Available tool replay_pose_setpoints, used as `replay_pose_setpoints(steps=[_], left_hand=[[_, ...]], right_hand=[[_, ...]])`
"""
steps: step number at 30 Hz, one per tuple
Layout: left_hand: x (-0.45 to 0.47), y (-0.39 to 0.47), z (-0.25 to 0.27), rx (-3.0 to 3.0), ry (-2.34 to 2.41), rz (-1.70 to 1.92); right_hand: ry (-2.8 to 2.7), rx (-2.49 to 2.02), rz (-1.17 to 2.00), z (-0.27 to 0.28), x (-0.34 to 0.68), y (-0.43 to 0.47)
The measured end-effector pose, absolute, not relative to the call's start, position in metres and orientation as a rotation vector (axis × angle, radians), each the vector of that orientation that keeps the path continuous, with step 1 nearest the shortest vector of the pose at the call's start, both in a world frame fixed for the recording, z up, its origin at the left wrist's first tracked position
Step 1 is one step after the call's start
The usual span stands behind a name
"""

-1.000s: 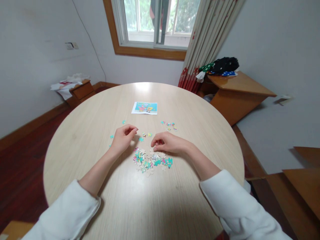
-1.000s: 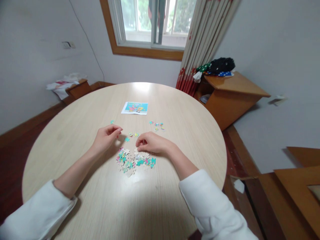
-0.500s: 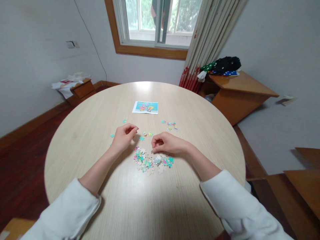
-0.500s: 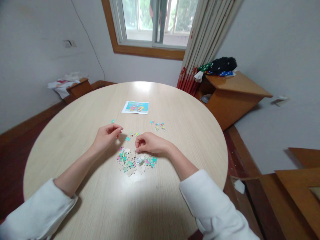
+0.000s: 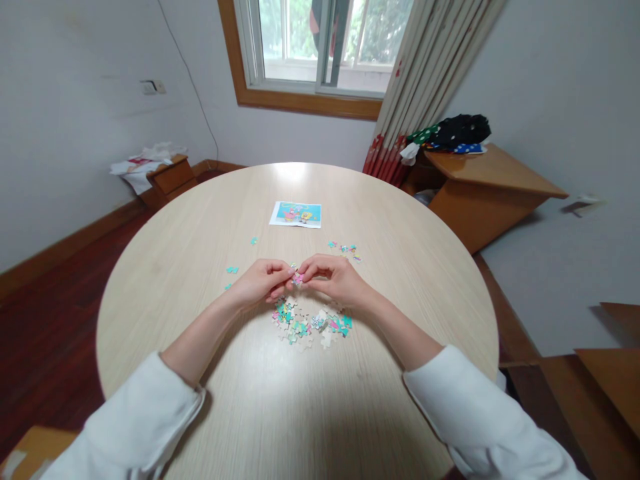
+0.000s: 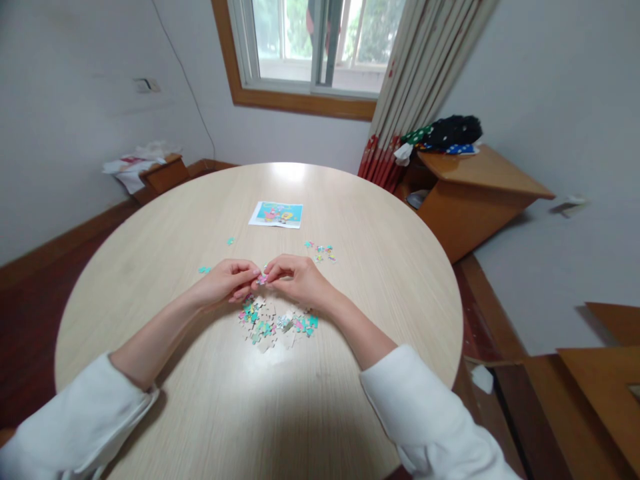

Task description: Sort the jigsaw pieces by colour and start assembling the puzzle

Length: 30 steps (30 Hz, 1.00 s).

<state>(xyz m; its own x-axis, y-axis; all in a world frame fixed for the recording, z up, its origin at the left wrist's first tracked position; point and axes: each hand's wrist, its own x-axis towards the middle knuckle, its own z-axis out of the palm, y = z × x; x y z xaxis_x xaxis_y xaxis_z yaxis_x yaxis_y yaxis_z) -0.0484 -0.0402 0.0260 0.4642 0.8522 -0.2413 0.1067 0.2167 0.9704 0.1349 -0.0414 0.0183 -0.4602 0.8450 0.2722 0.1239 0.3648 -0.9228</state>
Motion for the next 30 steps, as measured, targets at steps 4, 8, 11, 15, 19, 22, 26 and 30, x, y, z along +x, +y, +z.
replay_pose_setpoints(steps=[4, 8, 11, 15, 19, 22, 26, 30], left_hand=[[-0.048, -0.040, 0.027, 1.264, 0.998, 0.644], [-0.047, -0.041, 0.028, 1.266, 0.997, 0.643], [-0.047, -0.041, 0.028, 1.304, 1.000, 0.659], [-0.048, -0.039, 0.025, 1.338, 0.990, 0.657], [-0.048, -0.039, 0.023, 1.292, 0.962, 0.643], [-0.047, -0.039, 0.024, 1.224, 0.969, 0.669], [-0.047, -0.039, 0.026, 1.179, 0.984, 0.694], [-0.047, -0.039, 0.025, 1.163, 0.969, 0.684]], right_hand=[[-1.837, -0.866, 1.133, 0.018, 0.135, -0.041], [-1.806, -0.845, 1.192, 0.018, 0.134, -0.041], [-1.718, -0.885, 1.300, 0.018, 0.133, -0.041], [-1.680, -0.963, 1.382, 0.019, 0.129, -0.042], [-1.722, -1.041, 1.335, 0.021, 0.138, -0.037], [-1.778, -1.133, 1.222, 0.019, 0.157, -0.027], [-1.873, -1.298, 1.066, 0.014, 0.185, -0.014], [-1.990, -1.378, 1.109, 0.018, 0.201, -0.012]])
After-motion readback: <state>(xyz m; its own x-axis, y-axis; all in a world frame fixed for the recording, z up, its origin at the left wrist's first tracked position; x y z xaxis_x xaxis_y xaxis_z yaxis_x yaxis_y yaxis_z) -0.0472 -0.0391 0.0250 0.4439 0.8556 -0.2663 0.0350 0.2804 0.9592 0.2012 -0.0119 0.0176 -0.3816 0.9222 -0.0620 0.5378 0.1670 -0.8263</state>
